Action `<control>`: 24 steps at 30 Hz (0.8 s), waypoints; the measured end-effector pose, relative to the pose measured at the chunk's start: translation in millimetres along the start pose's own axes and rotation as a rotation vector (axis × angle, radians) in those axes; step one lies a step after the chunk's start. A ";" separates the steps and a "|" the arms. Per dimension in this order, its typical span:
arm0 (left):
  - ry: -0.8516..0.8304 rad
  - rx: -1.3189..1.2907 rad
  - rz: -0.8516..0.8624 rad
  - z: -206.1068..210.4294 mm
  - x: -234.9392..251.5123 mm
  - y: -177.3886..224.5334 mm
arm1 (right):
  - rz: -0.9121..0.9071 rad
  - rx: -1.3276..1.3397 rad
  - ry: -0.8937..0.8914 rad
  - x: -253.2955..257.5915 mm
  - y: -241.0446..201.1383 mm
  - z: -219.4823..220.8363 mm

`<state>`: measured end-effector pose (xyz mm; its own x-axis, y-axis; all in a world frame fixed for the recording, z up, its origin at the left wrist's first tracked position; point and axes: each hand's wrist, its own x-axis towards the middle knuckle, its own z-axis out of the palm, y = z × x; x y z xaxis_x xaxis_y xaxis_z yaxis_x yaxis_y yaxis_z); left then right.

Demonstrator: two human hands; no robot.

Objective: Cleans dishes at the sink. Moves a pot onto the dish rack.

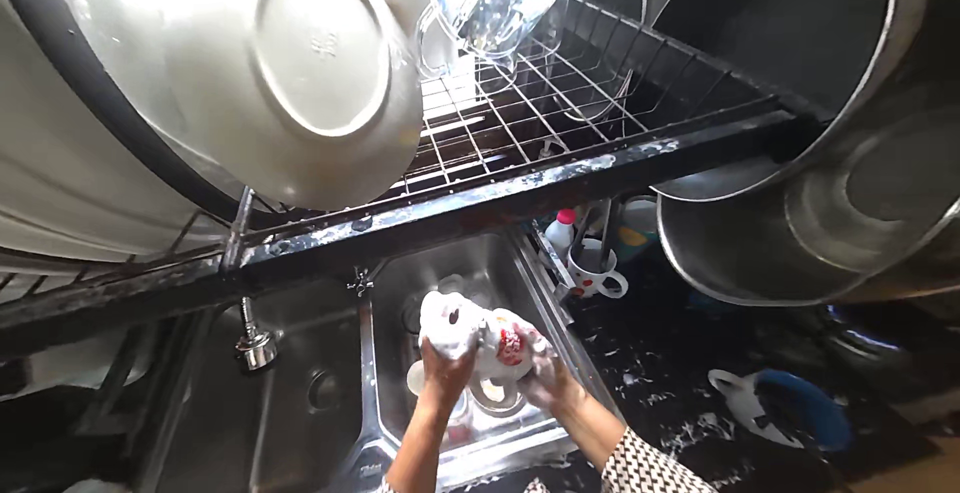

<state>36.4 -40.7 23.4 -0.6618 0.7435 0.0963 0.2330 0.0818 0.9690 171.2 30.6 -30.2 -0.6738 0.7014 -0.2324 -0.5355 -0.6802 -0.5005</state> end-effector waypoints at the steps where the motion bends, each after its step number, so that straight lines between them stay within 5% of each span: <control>1: -0.024 0.083 0.035 0.8 -7.8 -5.1 | -0.008 -0.008 -0.004 0.5 0.5 -1.5; 4: -0.283 0.182 0.196 -7.7 -25.2 -24.1 | -0.001 -0.098 0.012 -0.9 -2.9 -14.7; 6: -0.525 0.017 -0.045 -19.0 -30.5 -25.6 | 0.095 -0.186 -0.058 -1.9 -8.3 -32.0; 9: -0.663 -0.287 -0.515 -27.1 -26.9 -33.2 | 0.257 -0.359 -0.127 3.1 -17.0 -41.8; 12: -0.798 -0.071 -0.362 -16.7 -26.2 -42.0 | 0.291 -0.480 -0.076 2.4 -18.1 -20.7; 15: -0.641 -0.154 -0.348 6.0 -22.6 -45.3 | 0.241 -0.541 -0.058 5.8 -0.6 -22.5; 18: -0.311 -0.539 -0.568 14.0 -16.9 -44.7 | 0.075 -0.557 -0.035 8.5 17.2 -34.3; 20: -0.225 -0.564 -0.650 16.9 -21.4 -36.9 | 0.120 -0.483 -0.017 9.4 15.5 -36.9; 22: -0.454 -0.190 -0.503 12.4 -32.5 -27.4 | 0.278 -0.338 -0.036 14.0 3.7 -41.2; 24: -0.856 0.407 -0.017 2.0 -35.3 -30.5 | 0.505 -0.332 -0.089 18.1 -8.1 -45.3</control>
<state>54.1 -68.2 -10.0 0.0426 0.9610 -0.2731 0.5657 0.2022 0.7995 186.5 58.4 -68.1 -0.8507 0.2793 -0.4454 0.0387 -0.8116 -0.5829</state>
